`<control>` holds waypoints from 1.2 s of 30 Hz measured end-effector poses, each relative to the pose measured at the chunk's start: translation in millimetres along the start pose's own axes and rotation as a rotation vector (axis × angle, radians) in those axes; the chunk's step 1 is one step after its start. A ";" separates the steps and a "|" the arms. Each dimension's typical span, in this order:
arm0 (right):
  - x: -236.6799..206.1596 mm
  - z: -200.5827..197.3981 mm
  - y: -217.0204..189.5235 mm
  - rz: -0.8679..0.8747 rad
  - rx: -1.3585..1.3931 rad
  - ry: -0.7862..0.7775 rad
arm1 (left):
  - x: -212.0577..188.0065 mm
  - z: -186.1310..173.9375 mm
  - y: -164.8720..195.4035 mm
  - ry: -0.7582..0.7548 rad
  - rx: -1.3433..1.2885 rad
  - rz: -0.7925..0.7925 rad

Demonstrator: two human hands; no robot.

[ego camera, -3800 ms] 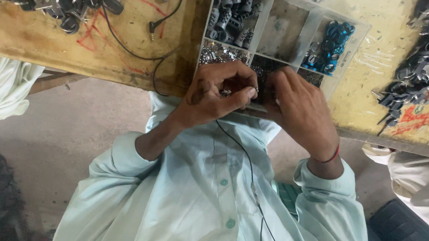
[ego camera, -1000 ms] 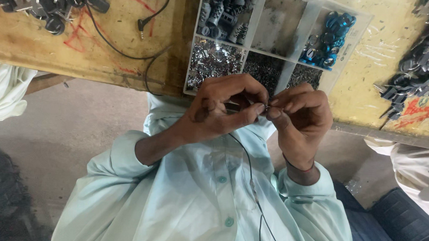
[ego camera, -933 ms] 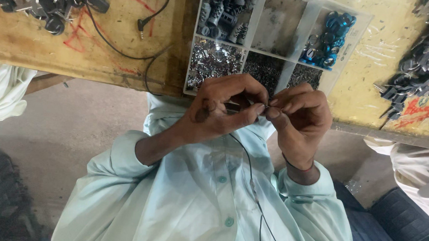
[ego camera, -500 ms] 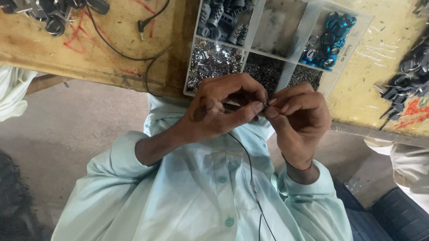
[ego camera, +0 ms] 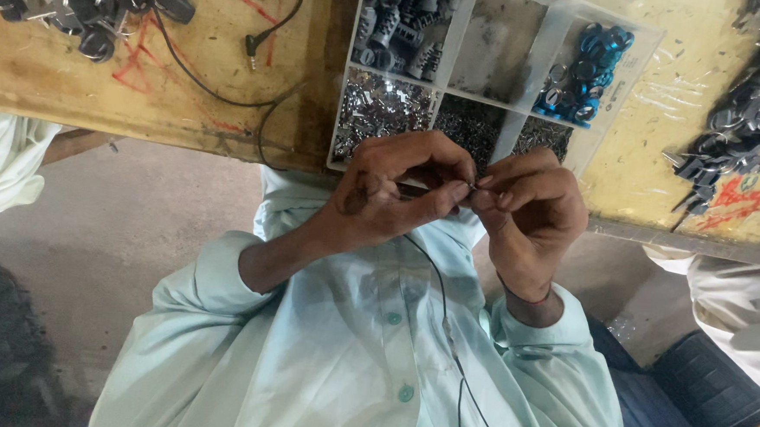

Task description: The person sits at a workbench and assembles small metal fittings by hand, taking components from a compartment organizer box, pressing a blue plastic insert into each metal body, and placing the finished assembly on the table. The person repeats this assembly cycle with one part at a time throughout the episode.

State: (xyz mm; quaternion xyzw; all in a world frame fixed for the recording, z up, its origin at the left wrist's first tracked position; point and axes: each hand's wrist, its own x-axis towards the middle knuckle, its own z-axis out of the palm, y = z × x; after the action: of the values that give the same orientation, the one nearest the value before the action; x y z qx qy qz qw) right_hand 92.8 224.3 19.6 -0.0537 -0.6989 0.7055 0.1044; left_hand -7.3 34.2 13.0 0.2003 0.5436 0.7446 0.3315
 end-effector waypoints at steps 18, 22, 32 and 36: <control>4.8 -18.6 4.2 0.051 -0.087 0.061 | 17.2 14.5 -33.1 0.073 -0.015 0.206; 0.0 -17.3 6.0 0.067 0.014 0.089 | 11.6 14.4 -27.2 0.081 0.019 0.235; -15.4 -5.7 5.3 0.028 0.006 0.103 | -0.3 7.0 -3.9 0.025 0.082 0.166; -19.3 -5.8 10.0 0.004 0.025 0.090 | 0.1 7.1 0.6 0.016 0.093 0.177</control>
State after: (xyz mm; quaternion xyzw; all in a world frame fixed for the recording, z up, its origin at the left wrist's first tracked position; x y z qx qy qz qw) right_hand 112.1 225.7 8.2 -0.0853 -0.6844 0.7114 0.1350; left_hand -2.9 38.9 15.9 0.2566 0.5603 0.7466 0.2505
